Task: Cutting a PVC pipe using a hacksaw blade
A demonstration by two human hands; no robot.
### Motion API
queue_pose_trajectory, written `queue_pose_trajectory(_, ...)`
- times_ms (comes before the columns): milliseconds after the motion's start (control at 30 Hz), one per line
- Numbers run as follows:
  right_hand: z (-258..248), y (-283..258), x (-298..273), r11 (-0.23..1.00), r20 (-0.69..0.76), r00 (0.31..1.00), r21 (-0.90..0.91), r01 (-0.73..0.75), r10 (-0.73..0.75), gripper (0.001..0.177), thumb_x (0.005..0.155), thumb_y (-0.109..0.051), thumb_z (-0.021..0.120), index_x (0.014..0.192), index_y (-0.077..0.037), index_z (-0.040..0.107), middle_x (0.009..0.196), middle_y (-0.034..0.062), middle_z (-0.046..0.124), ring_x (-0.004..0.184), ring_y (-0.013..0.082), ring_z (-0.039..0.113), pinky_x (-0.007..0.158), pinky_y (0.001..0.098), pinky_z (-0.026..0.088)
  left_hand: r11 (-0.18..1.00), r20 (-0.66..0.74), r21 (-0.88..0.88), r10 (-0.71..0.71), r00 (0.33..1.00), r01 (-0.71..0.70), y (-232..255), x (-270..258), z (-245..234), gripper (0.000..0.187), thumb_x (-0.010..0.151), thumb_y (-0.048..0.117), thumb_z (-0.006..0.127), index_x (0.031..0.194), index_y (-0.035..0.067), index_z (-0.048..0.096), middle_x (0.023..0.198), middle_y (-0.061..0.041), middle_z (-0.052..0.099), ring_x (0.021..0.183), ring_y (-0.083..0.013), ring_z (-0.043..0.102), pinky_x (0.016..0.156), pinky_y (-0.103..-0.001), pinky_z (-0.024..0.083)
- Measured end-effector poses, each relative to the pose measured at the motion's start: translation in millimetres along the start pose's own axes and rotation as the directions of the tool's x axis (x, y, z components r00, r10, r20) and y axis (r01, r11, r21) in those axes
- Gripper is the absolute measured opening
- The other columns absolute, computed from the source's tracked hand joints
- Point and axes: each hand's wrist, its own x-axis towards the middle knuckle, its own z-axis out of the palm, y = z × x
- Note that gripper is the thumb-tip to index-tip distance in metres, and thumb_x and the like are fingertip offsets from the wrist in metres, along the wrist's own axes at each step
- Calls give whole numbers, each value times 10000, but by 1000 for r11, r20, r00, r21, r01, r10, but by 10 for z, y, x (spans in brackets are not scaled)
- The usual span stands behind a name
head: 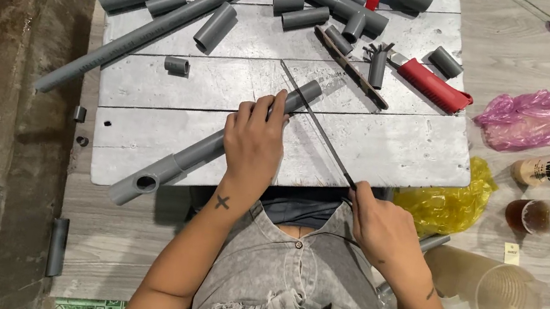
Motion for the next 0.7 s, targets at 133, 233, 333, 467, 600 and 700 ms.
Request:
queue_pose_trajectory(133,102,208,-160,1000,23,999,-16,-23,23,191,1055,-246,378,959,-149,511,462,94,520,407,327,566,457,409,475,1000,-13,-5,-14,1000,14,12,19,-30,325,962,240,707,1274,148,691,1040,-16,661,942,-216,627,750,-355,479)
queue_pose_trajectory(233,83,283,-260,998,43,998,-37,-51,53,219,1050,-309,390,951,-142,490,494,185,526,475,433,601,490,489,482,1000,-22,-1,-13,1000,13,5,12,-21,328,961,241,706,1275,151,686,1038,-12,655,938,-211,624,741,-352,473)
queue_pose_trajectory(333,25,245,-216,997,45,996,-32,-72,73,226,1046,-330,382,952,-152,485,528,189,577,524,445,637,520,518,501,1000,-22,-3,-5,1000,5,7,18,-32,318,962,243,703,1267,151,692,1034,-13,656,931,-212,625,735,-352,475)
queue_pose_trajectory(467,-118,-27,21,993,65,992,-52,-104,107,225,1050,-341,351,1181,-190,454,609,187,650,634,469,693,616,565,546,1000,-3,-12,-9,1000,9,1,26,-37,338,966,249,697,1290,156,683,1039,-12,661,928,-213,628,737,-351,476)
queue_pose_trajectory(600,-301,-271,121,992,54,991,-8,-126,126,318,1061,-329,335,1357,-223,383,646,170,687,664,448,719,650,556,569,1000,11,-24,-17,1000,17,6,29,-51,352,970,252,692,1307,152,678,1047,-14,666,935,-216,633,744,-356,483)
queue_pose_trajectory(700,-358,-299,59,988,13,990,62,-139,138,416,1040,-313,428,1438,-210,361,665,175,694,668,442,719,646,553,572,1000,11,-8,-16,1000,16,29,45,-97,453,952,234,701,1389,142,626,1046,-37,672,945,-240,642,749,-375,495)
